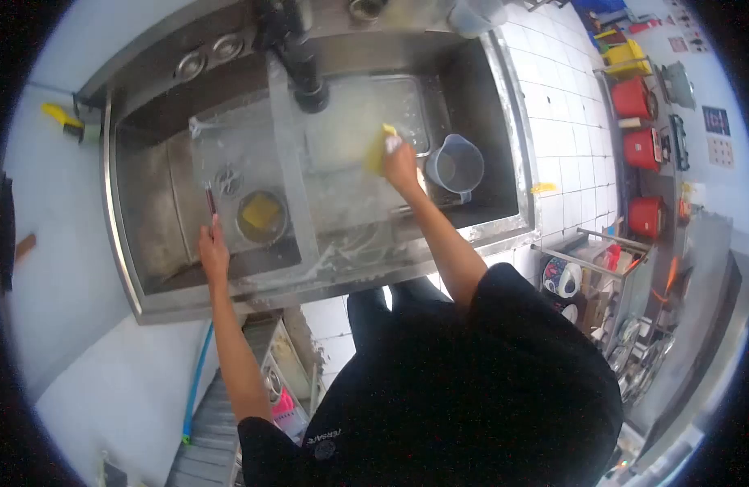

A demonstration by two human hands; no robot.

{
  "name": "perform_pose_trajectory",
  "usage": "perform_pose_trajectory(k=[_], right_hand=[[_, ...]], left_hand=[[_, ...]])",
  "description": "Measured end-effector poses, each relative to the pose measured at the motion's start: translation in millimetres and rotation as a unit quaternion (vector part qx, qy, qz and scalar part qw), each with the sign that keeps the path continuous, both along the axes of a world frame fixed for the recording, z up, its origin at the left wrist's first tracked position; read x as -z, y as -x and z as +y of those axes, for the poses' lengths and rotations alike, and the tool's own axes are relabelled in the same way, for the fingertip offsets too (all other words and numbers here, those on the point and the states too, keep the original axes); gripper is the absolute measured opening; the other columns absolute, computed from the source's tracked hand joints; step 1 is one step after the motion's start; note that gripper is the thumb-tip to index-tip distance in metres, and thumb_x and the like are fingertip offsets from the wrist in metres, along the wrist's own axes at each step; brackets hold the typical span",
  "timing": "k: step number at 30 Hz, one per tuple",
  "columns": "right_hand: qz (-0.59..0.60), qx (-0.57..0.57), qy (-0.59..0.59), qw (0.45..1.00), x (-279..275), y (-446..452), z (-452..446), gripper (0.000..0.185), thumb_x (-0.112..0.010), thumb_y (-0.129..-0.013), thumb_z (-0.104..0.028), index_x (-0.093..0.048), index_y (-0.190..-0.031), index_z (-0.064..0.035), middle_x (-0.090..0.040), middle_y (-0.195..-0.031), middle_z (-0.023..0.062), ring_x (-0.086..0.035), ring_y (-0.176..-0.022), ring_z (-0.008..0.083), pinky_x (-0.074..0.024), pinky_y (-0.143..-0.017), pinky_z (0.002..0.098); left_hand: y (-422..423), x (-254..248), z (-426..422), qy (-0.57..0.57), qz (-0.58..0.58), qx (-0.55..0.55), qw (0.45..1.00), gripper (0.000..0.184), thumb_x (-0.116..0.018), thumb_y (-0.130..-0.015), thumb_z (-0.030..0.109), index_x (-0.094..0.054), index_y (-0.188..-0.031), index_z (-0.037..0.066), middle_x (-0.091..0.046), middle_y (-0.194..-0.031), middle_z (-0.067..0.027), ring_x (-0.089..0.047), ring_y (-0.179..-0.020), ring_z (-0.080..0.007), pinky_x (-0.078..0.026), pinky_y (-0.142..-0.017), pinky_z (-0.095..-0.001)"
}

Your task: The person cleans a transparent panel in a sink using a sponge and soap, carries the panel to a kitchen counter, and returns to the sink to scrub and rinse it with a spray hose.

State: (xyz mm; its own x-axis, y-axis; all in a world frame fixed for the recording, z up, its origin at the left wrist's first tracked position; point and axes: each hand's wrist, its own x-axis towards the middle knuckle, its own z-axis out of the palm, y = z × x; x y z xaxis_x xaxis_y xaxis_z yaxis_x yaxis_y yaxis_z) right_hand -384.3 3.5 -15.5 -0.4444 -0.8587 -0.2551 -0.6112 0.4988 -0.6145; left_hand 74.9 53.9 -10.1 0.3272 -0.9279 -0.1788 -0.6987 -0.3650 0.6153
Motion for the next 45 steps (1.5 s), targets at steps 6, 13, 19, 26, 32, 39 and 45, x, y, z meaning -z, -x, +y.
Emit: perform_pose_trajectory(k=[6, 13, 19, 26, 32, 39, 45], right_hand=[[0.053, 0.214, 0.316, 0.923, -88.3, 145.2, -166.8, 0.050, -0.054, -0.096, -0.036, -0.048, -0.119, 0.0088, -0.063, -0.103, 0.0322, -0.064, -0.097, 0.0471, -0.0499, -0.083, 0.0525], [0.109, -0.029, 0.149, 0.982, -154.1, 219.6, -216.2, 0.053, -0.059, -0.094, -0.044, -0.063, -0.116, 0.0041, -0.070, -0.109, 0.0126, -0.065, -0.097, 0.0279, -0.0508, -0.079, 0.0382], [-0.255, -0.366, 0.065, 0.893, -234.1, -18.8, -77.6, 0.065, -0.071, -0.090, -0.020, -0.043, -0.144, 0.0014, -0.049, -0.143, 0.0163, -0.044, -0.138, 0.0249, -0.0377, -0.114, 0.0413], [-0.455, -0.228, 0.154, 0.847, -221.7, -125.1, -98.2, 0.029, -0.078, -0.086, -0.026, -0.067, -0.101, -0.0047, -0.064, -0.090, -0.0023, -0.056, -0.080, 0.0055, -0.0458, -0.071, 0.0245], [-0.386, -0.056, 0.300, 0.871, -222.9, -206.7, -108.1, 0.030, -0.076, -0.089, -0.028, -0.059, -0.079, -0.0056, -0.054, -0.070, -0.0047, -0.049, -0.065, 0.0059, -0.0407, -0.060, 0.0265], [-0.476, -0.156, 0.286, 0.817, -228.4, -212.0, -104.2, 0.013, -0.073, -0.089, -0.012, -0.063, -0.095, -0.0056, -0.061, -0.086, -0.0014, -0.055, -0.078, 0.0072, -0.0458, -0.071, 0.0247], [-0.407, -0.214, 0.243, 0.854, -239.4, -162.3, -86.3, 0.021, -0.073, -0.090, -0.013, -0.062, -0.107, -0.0054, -0.061, -0.090, -0.0020, -0.055, -0.082, 0.0058, -0.0449, -0.072, 0.0230]], left_hand=[[1.7, 0.0, -2.7, 0.012, -0.002, -0.005, 1.000, 0.054, -0.056, -0.099, 0.048, -0.047, -0.081, -0.002, -0.054, -0.070, -0.0239, -0.051, -0.069, -0.0437, -0.043, -0.070, -0.0499], [8.3, -16.3, -1.3, 0.001, -0.002, -0.007, 1.000, 0.051, -0.054, -0.100, 0.048, -0.054, -0.093, -0.003, -0.061, -0.082, -0.0239, -0.060, -0.081, -0.0416, -0.045, -0.075, -0.0476], [11.8, -17.0, -4.0, 0.037, 0.056, -0.016, 0.998, 0.050, -0.054, -0.100, 0.048, -0.055, -0.095, -0.001, -0.064, -0.083, -0.0228, -0.062, -0.084, -0.0441, -0.046, -0.075, -0.0481], [15.2, -19.9, -7.3, 0.000, -0.009, -0.053, 0.999, 0.051, -0.055, -0.098, 0.050, -0.058, -0.093, 0.000, -0.065, -0.081, -0.0236, -0.064, -0.082, -0.0452, -0.047, -0.073, -0.0508], [23.1, -18.9, -19.0, -0.027, -0.058, -0.086, 0.994, 0.058, -0.055, -0.095, 0.058, -0.061, -0.097, 0.000, -0.069, -0.088, -0.0221, -0.065, -0.086, -0.0451, -0.050, -0.078, -0.0517], [-11.7, -15.7, -53.5, -0.140, 0.360, -0.047, 0.921, 0.052, -0.064, -0.092, 0.051, -0.068, -0.106, 0.001, -0.068, -0.089, -0.0069, -0.069, -0.093, -0.0217, -0.053, -0.080, -0.0362], [-28.1, 17.3, -78.5, -0.237, 0.509, -0.028, 0.827, 0.046, -0.070, -0.091, 0.047, -0.061, -0.109, 0.006, -0.070, -0.104, -0.0109, -0.071, -0.096, -0.0217, -0.056, -0.078, -0.0294]])
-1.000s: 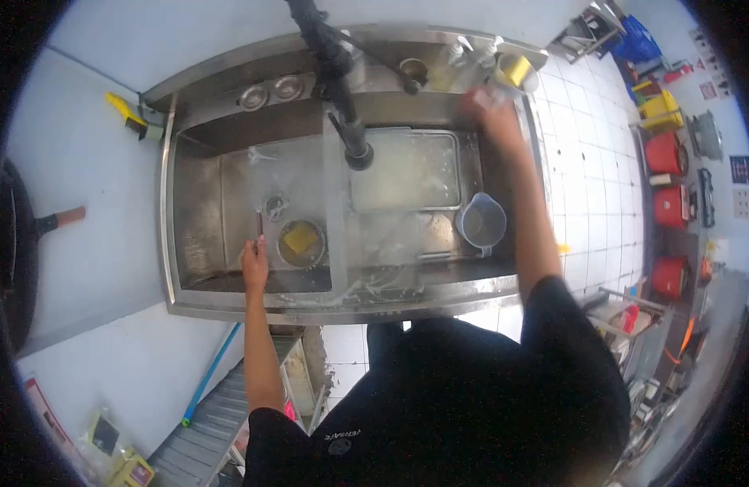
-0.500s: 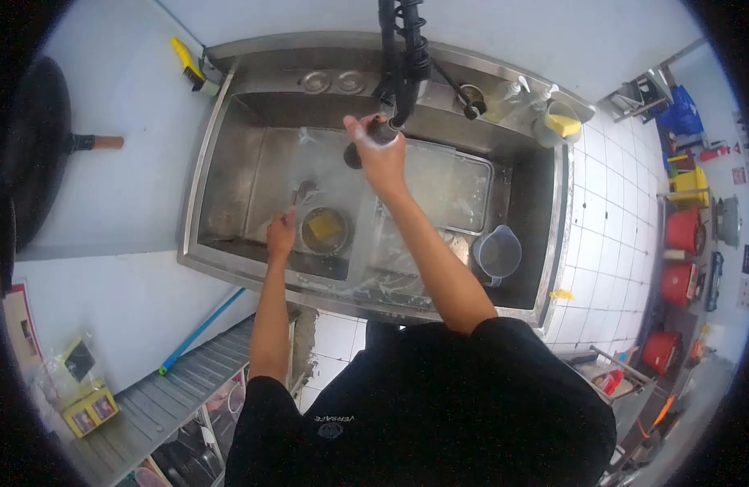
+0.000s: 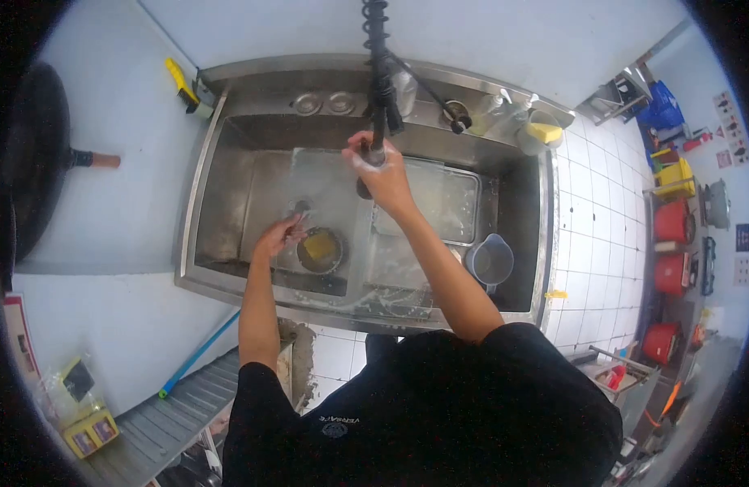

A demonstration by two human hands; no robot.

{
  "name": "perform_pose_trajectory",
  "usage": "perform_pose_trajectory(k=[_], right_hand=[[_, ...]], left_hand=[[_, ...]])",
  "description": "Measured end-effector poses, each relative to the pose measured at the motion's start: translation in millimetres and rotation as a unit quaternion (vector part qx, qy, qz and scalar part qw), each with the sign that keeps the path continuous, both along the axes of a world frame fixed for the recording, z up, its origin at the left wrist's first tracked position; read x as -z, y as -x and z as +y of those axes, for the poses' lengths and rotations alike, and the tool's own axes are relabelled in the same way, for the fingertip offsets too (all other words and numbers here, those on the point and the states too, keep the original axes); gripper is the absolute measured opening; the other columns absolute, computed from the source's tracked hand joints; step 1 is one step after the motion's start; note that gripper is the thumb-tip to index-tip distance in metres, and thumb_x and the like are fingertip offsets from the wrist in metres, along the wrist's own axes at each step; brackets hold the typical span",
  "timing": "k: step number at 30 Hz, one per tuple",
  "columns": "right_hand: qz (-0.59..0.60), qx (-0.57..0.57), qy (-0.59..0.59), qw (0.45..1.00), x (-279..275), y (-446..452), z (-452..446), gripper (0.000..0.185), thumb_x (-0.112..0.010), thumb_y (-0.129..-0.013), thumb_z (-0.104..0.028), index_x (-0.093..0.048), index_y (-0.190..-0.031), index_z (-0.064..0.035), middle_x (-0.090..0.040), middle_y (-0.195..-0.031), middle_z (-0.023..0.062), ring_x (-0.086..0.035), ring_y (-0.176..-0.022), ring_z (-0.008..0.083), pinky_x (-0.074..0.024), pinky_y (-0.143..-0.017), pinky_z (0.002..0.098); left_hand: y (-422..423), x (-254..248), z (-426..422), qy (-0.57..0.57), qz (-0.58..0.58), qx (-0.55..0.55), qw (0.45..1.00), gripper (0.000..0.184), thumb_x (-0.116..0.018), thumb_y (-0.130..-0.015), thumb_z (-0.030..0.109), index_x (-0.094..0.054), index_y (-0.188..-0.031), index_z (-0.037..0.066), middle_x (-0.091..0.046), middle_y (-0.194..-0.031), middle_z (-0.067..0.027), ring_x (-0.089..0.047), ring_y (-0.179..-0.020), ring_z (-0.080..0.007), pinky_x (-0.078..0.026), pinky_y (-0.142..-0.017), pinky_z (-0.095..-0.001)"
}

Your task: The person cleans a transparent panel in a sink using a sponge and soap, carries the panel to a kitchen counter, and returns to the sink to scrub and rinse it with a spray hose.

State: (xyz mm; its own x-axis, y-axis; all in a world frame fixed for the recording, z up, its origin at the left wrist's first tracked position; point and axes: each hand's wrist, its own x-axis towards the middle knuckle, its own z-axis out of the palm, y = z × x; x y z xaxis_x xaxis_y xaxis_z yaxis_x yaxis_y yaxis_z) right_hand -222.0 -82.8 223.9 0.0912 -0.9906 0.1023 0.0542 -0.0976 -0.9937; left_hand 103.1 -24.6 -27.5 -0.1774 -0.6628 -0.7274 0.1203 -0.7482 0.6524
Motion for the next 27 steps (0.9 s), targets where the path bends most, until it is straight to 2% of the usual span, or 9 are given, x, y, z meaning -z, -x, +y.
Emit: perform_pose_trajectory(k=[2, 5, 10, 14, 17, 20, 23, 26, 27], right_hand=[[0.029, -0.020, -0.019, 0.999, -5.9, 18.6, 2.5, 0.020, -0.073, -0.089, -0.013, -0.063, -0.104, -0.0059, -0.061, -0.090, -0.0021, -0.055, -0.082, 0.0075, -0.0459, -0.074, 0.0252], [0.106, -0.053, -0.035, 0.992, -2.2, 49.7, -0.9, 0.017, -0.070, -0.091, -0.015, -0.061, -0.103, -0.0059, -0.059, -0.087, -0.0013, -0.054, -0.080, 0.0068, -0.0456, -0.074, 0.0258], [0.185, -0.086, -0.014, 0.979, -15.6, 81.4, -2.0, 0.016, -0.067, -0.094, -0.016, -0.059, -0.101, -0.0051, -0.058, -0.085, -0.0006, -0.055, -0.080, 0.0086, -0.0462, -0.079, 0.0281], [0.175, -0.106, -0.030, 0.978, -21.2, 90.6, -4.5, 0.018, -0.067, -0.094, -0.015, -0.059, -0.105, -0.0039, -0.061, -0.088, -0.0003, -0.056, -0.083, 0.0072, -0.0463, -0.080, 0.0261], [0.092, -0.115, -0.039, 0.988, -3.2, 93.6, -8.7, 0.021, -0.068, -0.093, -0.015, -0.060, -0.109, -0.0034, -0.062, -0.086, -0.0002, -0.056, -0.082, 0.0074, -0.0467, -0.079, 0.0256], [0.105, -0.118, -0.037, 0.987, -0.3, 95.1, -10.9, 0.016, -0.068, -0.091, -0.009, -0.057, -0.101, -0.0022, -0.058, -0.094, 0.0000, -0.056, -0.086, 0.0064, -0.0471, -0.080, 0.0253], [0.121, -0.114, -0.009, 0.986, -18.2, 97.0, -5.4, 0.018, -0.070, -0.090, -0.009, -0.057, -0.101, -0.0020, -0.058, -0.088, -0.0003, -0.056, -0.083, 0.0076, -0.0474, -0.081, 0.0252], [0.133, -0.157, -0.037, 0.978, -22.1, 103.4, -5.8, 0.025, -0.074, -0.086, -0.012, -0.058, -0.103, -0.0036, -0.056, -0.081, -0.0010, -0.052, -0.077, 0.0096, -0.0472, -0.076, 0.0282], [0.152, -0.157, -0.007, 0.976, -25.4, 105.9, -6.5, 0.025, -0.075, -0.085, -0.012, -0.058, -0.102, -0.0042, -0.056, -0.079, -0.0005, -0.050, -0.075, 0.0103, -0.0468, -0.074, 0.0294]], left_hand=[[4.2, -36.3, 4.6, -0.001, 0.043, 0.007, 0.999, 0.045, -0.068, -0.093, 0.044, -0.059, -0.113, 0.005, -0.070, -0.113, -0.0142, -0.071, -0.099, -0.0240, -0.057, -0.081, -0.0300], [7.3, -57.4, 4.6, 0.026, 0.118, 0.002, 0.993, 0.037, -0.064, -0.097, 0.036, -0.058, -0.116, 0.005, -0.068, -0.121, -0.0189, -0.071, -0.102, -0.0272, -0.056, -0.084, -0.0315], [29.5, -111.9, 2.8, 0.060, 0.084, 0.005, 0.995, 0.031, -0.062, -0.098, 0.030, -0.058, -0.114, 0.004, -0.068, -0.119, -0.0213, -0.070, -0.104, -0.0300, -0.056, -0.085, -0.0342], [52.6, -137.7, 12.8, 0.057, 0.078, -0.014, 0.995, 0.028, -0.062, -0.098, 0.027, -0.057, -0.113, 0.003, -0.068, -0.117, -0.0241, -0.071, -0.100, -0.0321, -0.059, -0.079, -0.0352], [79.7, -153.3, 22.6, 0.051, 0.058, -0.051, 0.996, 0.026, -0.061, -0.098, 0.022, -0.056, -0.113, 0.001, -0.069, -0.113, -0.0247, -0.072, -0.095, -0.0331, -0.061, -0.072, -0.0352], [121.5, -172.0, 32.4, 0.068, 0.033, -0.079, 0.994, 0.024, -0.060, -0.099, 0.018, -0.053, -0.114, 0.000, -0.069, -0.110, -0.0237, -0.073, -0.091, -0.0334, -0.062, -0.068, -0.0351], [163.9, -171.0, 34.8, 0.094, -0.008, -0.090, 0.991, 0.025, -0.060, -0.099, 0.015, -0.051, -0.116, -0.001, -0.069, -0.104, -0.0188, -0.072, -0.084, -0.0291, -0.059, -0.064, -0.0330], [203.0, -175.2, 27.8, 0.112, -0.056, -0.104, 0.987, 0.023, -0.060, -0.097, 0.010, -0.051, -0.115, -0.001, -0.068, -0.099, -0.0142, -0.070, -0.075, -0.0239, -0.056, -0.060, -0.0307], [216.4, -175.7, 22.7, 0.120, -0.075, -0.106, 0.984, 0.022, -0.059, -0.095, 0.007, -0.052, -0.114, 0.000, -0.066, -0.097, -0.0129, -0.069, -0.073, -0.0226, -0.056, -0.059, -0.0305]])
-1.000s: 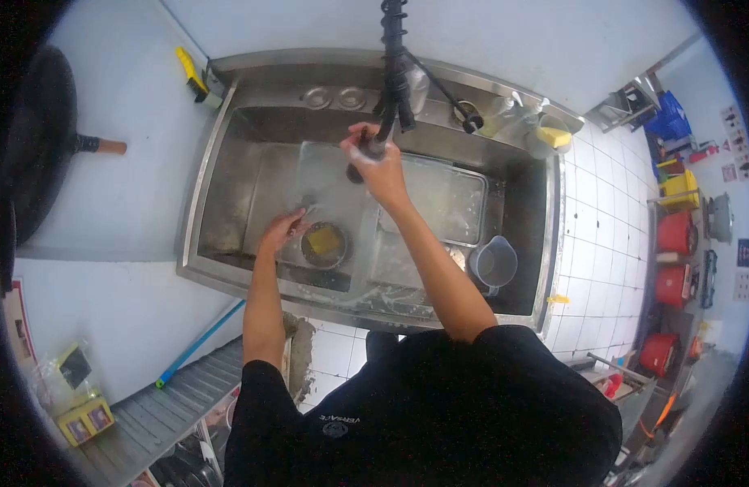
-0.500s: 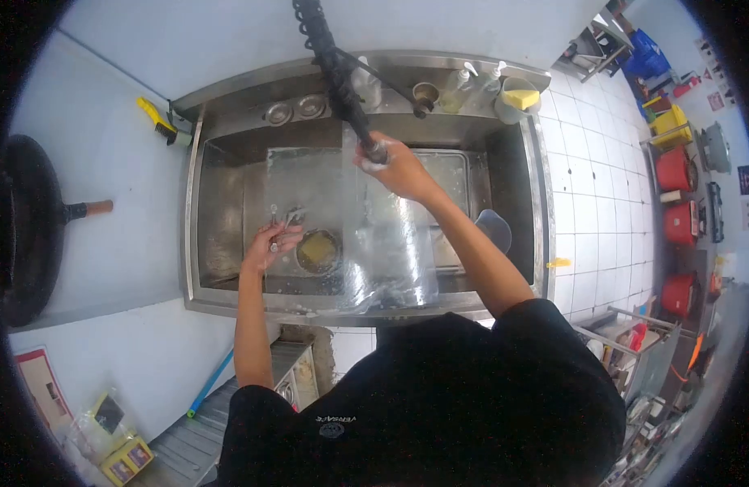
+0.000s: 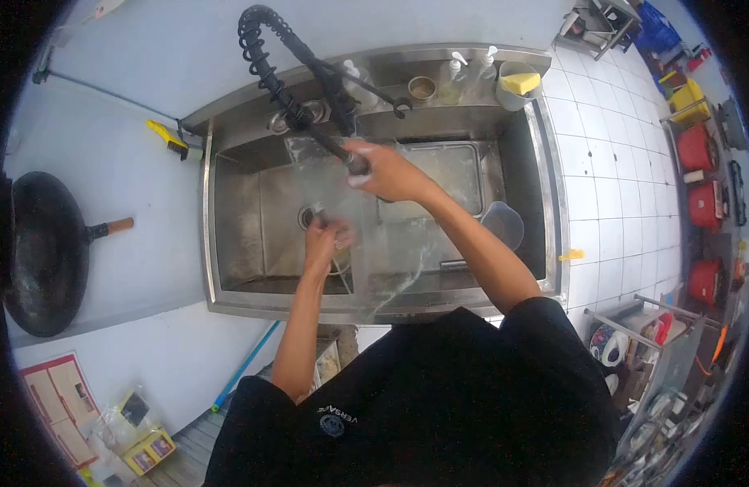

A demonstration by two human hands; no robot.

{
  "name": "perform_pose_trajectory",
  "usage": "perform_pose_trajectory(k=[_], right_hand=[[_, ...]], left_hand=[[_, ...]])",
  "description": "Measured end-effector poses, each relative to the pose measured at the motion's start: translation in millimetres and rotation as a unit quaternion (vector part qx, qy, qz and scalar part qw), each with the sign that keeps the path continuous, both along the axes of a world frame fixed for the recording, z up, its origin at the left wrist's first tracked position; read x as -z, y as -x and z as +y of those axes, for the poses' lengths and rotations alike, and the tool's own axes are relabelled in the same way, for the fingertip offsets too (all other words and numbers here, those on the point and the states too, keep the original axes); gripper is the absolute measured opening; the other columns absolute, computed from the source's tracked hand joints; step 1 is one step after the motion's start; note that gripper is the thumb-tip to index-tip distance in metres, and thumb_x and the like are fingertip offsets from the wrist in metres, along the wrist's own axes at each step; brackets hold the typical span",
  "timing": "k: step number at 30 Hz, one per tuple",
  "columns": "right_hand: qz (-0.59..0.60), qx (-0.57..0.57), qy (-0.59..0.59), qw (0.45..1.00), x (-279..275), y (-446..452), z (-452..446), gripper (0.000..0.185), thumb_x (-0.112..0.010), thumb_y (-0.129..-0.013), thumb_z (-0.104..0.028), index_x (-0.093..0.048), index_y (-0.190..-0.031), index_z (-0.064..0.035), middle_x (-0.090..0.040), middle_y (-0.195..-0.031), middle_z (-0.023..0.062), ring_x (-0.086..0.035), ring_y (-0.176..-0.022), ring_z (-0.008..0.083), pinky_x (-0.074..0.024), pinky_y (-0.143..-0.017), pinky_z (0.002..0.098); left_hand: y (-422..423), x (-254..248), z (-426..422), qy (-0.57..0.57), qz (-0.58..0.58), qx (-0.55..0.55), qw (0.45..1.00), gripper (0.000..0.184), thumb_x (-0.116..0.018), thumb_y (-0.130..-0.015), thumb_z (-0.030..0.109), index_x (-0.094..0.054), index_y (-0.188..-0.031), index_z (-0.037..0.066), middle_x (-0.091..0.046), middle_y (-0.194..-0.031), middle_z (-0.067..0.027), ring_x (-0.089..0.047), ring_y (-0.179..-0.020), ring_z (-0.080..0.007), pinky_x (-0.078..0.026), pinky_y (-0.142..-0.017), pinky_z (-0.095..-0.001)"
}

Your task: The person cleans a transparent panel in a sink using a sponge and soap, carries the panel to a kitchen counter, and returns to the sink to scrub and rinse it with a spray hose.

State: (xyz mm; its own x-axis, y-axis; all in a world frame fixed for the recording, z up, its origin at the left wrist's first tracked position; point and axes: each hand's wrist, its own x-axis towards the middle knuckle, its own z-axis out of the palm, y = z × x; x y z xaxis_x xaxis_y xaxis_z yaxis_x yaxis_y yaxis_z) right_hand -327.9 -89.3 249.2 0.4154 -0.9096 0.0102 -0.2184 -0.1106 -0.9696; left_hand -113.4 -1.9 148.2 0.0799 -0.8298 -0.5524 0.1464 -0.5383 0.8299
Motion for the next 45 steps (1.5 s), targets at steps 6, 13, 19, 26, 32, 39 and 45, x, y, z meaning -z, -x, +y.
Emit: perform_pose_trajectory(k=[6, 13, 19, 26, 32, 39, 45], right_hand=[[0.029, 0.056, 0.097, 0.993, -7.4, -12.2, -6.4, 0.021, -0.076, -0.083, -0.011, -0.056, -0.086, -0.0036, -0.056, -0.072, 0.0044, -0.051, -0.067, 0.0141, -0.0459, -0.067, 0.0331], [-0.097, 0.068, 0.094, 0.988, -19.9, -40.1, -31.8, 0.015, -0.068, -0.089, 0.001, -0.053, -0.085, -0.0027, -0.057, -0.079, 0.0028, -0.073, -0.095, 0.0176, -0.0486, -0.066, 0.0276], [-0.088, 0.071, 0.072, 0.991, -5.7, -46.7, -45.5, 0.019, -0.071, -0.087, -0.003, -0.052, -0.084, -0.0041, -0.055, -0.076, 0.0020, -0.065, -0.090, 0.0168, -0.0459, -0.062, 0.0272], [-0.120, 0.092, 0.131, 0.980, 7.6, -57.5, -48.0, 0.028, -0.077, -0.085, -0.010, -0.051, -0.076, -0.0061, -0.050, -0.068, -0.0015, -0.049, -0.065, 0.0089, -0.0426, -0.059, 0.0277], [-0.020, 0.039, 0.099, 0.994, 7.5, -31.7, -26.3, 0.026, -0.077, -0.085, -0.014, -0.053, -0.080, -0.0034, -0.053, -0.070, 0.0046, -0.055, -0.070, 0.0112, -0.0464, -0.064, 0.0307], [0.078, -0.018, 0.178, 0.981, 1.6, -16.7, -19.2, 0.029, -0.077, -0.084, -0.017, -0.052, -0.079, -0.0035, -0.050, -0.068, 0.0043, -0.049, -0.066, 0.0137, -0.0479, -0.067, 0.0334], [0.093, 0.056, 0.210, 0.972, 6.6, -5.7, -8.8, 0.028, -0.077, -0.082, -0.017, -0.054, -0.079, -0.0023, -0.054, -0.070, 0.0096, -0.050, -0.063, 0.0197, -0.0472, -0.066, 0.0357]], left_hand=[[57.4, 25.2, -7.8, 0.020, -0.072, 0.006, 0.997, 0.019, -0.062, -0.093, 0.011, -0.052, -0.102, -0.003, -0.068, -0.090, -0.0154, -0.067, -0.066, -0.0202, -0.053, -0.056, -0.0308], [98.8, 28.7, -14.4, -0.022, -0.106, 0.006, 0.994, 0.021, -0.063, -0.083, 0.007, -0.056, -0.099, -0.004, -0.063, -0.082, -0.0107, -0.065, -0.062, -0.0186, -0.052, -0.053, -0.0312], [103.1, 46.7, -8.4, -0.027, -0.097, 0.007, 0.995, 0.020, -0.062, -0.081, 0.009, -0.060, -0.097, -0.003, -0.065, -0.086, -0.0119, -0.066, -0.065, -0.0199, -0.055, -0.057, -0.0323], [106.9, 57.9, -11.2, -0.018, -0.122, 0.002, 0.992, 0.027, -0.060, -0.077, 0.016, -0.065, -0.097, -0.002, -0.070, -0.080, -0.0140, -0.070, -0.068, -0.0250, -0.055, -0.062, -0.0373], [114.9, 57.8, -21.2, -0.019, -0.108, 0.018, 0.994, 0.027, -0.060, -0.077, 0.017, -0.068, -0.096, -0.001, -0.071, -0.085, -0.0143, -0.070, -0.070, -0.0232, -0.057, -0.059, -0.0360], [145.4, 30.8, -49.5, 0.001, -0.111, -0.002, 0.994, 0.048, -0.071, -0.082, 0.033, -0.066, -0.106, -0.009, -0.070, -0.096, -0.0190, -0.072, -0.077, -0.0228, -0.063, -0.059, -0.0334], [172.9, 84.0, -61.5, 0.061, -0.087, -0.027, 0.994, 0.053, -0.078, -0.078, 0.039, -0.066, -0.102, -0.006, -0.072, -0.093, -0.0158, -0.074, -0.078, -0.0225, -0.062, -0.058, -0.0316]])
